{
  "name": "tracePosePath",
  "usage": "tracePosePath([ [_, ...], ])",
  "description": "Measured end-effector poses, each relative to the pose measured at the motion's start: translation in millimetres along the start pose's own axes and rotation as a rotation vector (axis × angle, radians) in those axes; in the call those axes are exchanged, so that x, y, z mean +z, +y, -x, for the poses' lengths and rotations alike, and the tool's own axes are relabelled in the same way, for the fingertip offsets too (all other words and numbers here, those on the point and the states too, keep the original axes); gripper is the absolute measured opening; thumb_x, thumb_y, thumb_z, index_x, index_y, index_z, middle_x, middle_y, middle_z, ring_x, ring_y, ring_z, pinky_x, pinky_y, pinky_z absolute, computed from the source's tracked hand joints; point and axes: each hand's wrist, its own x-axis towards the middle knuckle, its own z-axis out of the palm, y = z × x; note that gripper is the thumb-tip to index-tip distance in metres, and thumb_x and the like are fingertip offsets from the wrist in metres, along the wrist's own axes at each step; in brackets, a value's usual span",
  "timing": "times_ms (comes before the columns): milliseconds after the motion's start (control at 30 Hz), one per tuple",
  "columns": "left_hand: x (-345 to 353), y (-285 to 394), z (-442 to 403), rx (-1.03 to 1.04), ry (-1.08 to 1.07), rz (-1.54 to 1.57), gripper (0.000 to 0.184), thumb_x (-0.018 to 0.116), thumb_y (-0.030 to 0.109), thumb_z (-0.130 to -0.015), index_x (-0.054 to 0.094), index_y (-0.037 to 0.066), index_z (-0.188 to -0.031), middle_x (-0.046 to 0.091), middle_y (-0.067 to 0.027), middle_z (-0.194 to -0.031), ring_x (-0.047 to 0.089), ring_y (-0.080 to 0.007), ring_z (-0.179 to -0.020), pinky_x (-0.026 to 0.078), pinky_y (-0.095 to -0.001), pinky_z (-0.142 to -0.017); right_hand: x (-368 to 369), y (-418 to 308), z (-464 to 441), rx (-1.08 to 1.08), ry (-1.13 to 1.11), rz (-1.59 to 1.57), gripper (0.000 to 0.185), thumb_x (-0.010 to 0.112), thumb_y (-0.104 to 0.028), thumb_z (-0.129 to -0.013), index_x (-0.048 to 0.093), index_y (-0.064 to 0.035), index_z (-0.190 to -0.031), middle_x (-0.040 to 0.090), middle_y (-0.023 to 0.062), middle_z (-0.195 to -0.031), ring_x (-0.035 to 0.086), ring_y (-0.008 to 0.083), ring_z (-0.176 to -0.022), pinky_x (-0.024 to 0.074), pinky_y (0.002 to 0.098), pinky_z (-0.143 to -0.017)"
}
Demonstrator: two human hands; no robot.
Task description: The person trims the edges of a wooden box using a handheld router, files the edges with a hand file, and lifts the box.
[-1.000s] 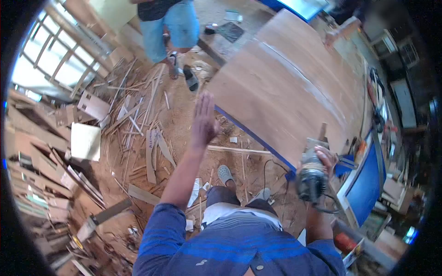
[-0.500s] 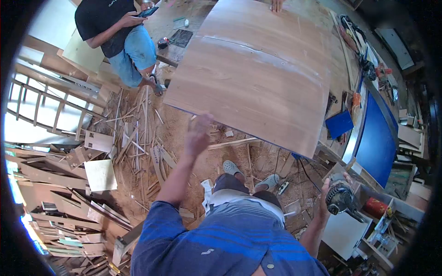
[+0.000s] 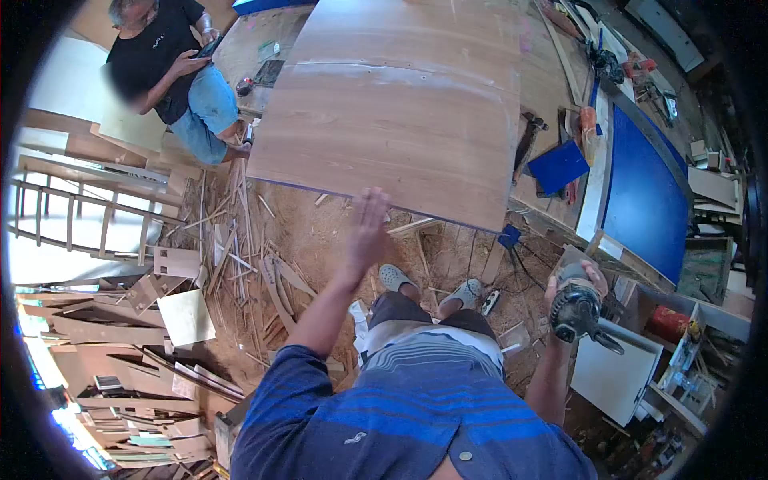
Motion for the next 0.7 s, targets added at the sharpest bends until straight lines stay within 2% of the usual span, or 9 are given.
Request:
tracePosePath([
  [67,15.6,61.3,-12.8,0.106,-0.015,0.087,0.090,0.066,0.010,-0.078,0.043,-0.005,-0.164,0.038,-0.0261,-0.174,0.024,-0.0461,-0.168,0.017,-0.0586,-0.139,10.0,18.4,19.5,0.117,0.014,-0.319,0.082,0.088,-0.007,-0.073,0.049,-0.0093,-0.145,0.062,0.0137,-0.136,0.063,0.0319,-0.130,0.0490,0.0494,-0.117],
  [133,16.8,110.7,-19.9,0.180,-0.062,0.161,0.085,0.067,0.012,-0.080,0.048,-0.005,-0.160,0.042,-0.0265,-0.172,0.029,-0.0464,-0.165,0.020,-0.0580,-0.137,8.1,11.3,6.9,-0.040,0.060,-0.184,0.077,0.087,-0.006,-0.076,0.050,-0.0083,-0.145,0.061,0.0155,-0.142,0.064,0.0321,-0.128,0.0505,0.0496,-0.116],
  [200,4.8,155.6,-27.0,0.231,-0.150,0.231,0.076,0.068,0.014,-0.084,0.053,-0.004,-0.157,0.050,-0.0265,-0.166,0.039,-0.0461,-0.160,0.027,-0.0583,-0.135,9.3,7.6,14.8,0.026,0.057,-0.308,0.075,0.091,-0.008,-0.077,0.054,-0.0078,-0.142,0.063,0.0177,-0.143,0.067,0.0346,-0.123,0.0524,0.0513,-0.112],
  [300,-30.5,201.5,-39.6,-0.189,-0.607,0.776,0.062,0.070,0.026,-0.094,0.063,-0.002,-0.149,0.065,-0.0262,-0.151,0.056,-0.0422,-0.147,0.037,-0.0562,-0.127,10.8,9.3,15.0,0.017,0.069,-0.439,0.069,0.096,-0.011,-0.079,0.059,-0.0071,-0.138,0.067,0.0200,-0.140,0.070,0.0374,-0.119,0.0534,0.0533,-0.108],
  [333,-52.3,218.9,-51.7,-0.268,-0.702,0.849,0.055,0.068,0.044,-0.106,0.069,0.000,-0.140,0.074,-0.0203,-0.137,0.070,-0.0342,-0.127,0.050,-0.0520,-0.113,10.2,7.7,6.6,-0.054,0.073,-0.446,0.066,0.095,-0.012,-0.080,0.060,-0.0069,-0.137,0.071,0.0199,-0.136,0.070,0.0377,-0.121,0.0525,0.0537,-0.107],
  [433,-53.2,255.4,-47.4,-0.773,-1.072,2.047,0.067,0.063,0.054,-0.111,0.063,-0.003,-0.147,0.069,-0.0172,-0.147,0.073,-0.0344,-0.122,0.058,-0.0428,-0.104,14.5,37.1,5.8,-0.266,-0.029,-0.476,0.049,0.084,-0.018,-0.092,0.062,-0.0078,-0.135,0.075,0.0192,-0.133,0.071,0.0378,-0.124,0.0503,0.0573,-0.108],
  [467,-63.5,275.6,-49.7,-0.837,-1.014,2.212,0.068,0.059,0.059,-0.112,0.062,0.001,-0.146,0.072,-0.0116,-0.138,0.076,-0.0276,-0.107,0.063,-0.0413,-0.089,18.6,41.7,8.4,-0.314,-0.053,-0.466,0.047,0.081,-0.019,-0.094,0.063,-0.0087,-0.135,0.075,0.0184,-0.133,0.071,0.0377,-0.124,0.0498,0.0579,-0.109],
  [567,-86.3,295.0,-64.2,-1.013,-1.013,2.164,0.065,0.062,0.056,-0.112,0.058,0.002,-0.148,0.073,-0.0110,-0.128,0.075,-0.0228,-0.105,0.064,-0.0376,-0.086,15.0,32.6,3.7,-0.364,-0.094,-0.508,0.041,0.077,-0.019,-0.095,0.063,-0.0130,-0.134,0.075,0.0151,-0.139,0.070,0.0375,-0.130,0.0467,0.0613,-0.113],
  [700,-84.2,310.6,-59.2,-0.970,-0.889,2.131,0.057,0.069,0.050,-0.109,0.063,0.003,-0.139,0.074,-0.0100,-0.120,0.076,-0.0206,-0.102,0.065,-0.0362,-0.084,12.4,42.7,2.8,-0.391,-0.185,-0.484,0.043,0.074,-0.023,-0.099,0.060,-0.0134,-0.138,0.067,0.0164,-0.152,0.061,0.0381,-0.145,0.0388,0.0646,-0.122],
])
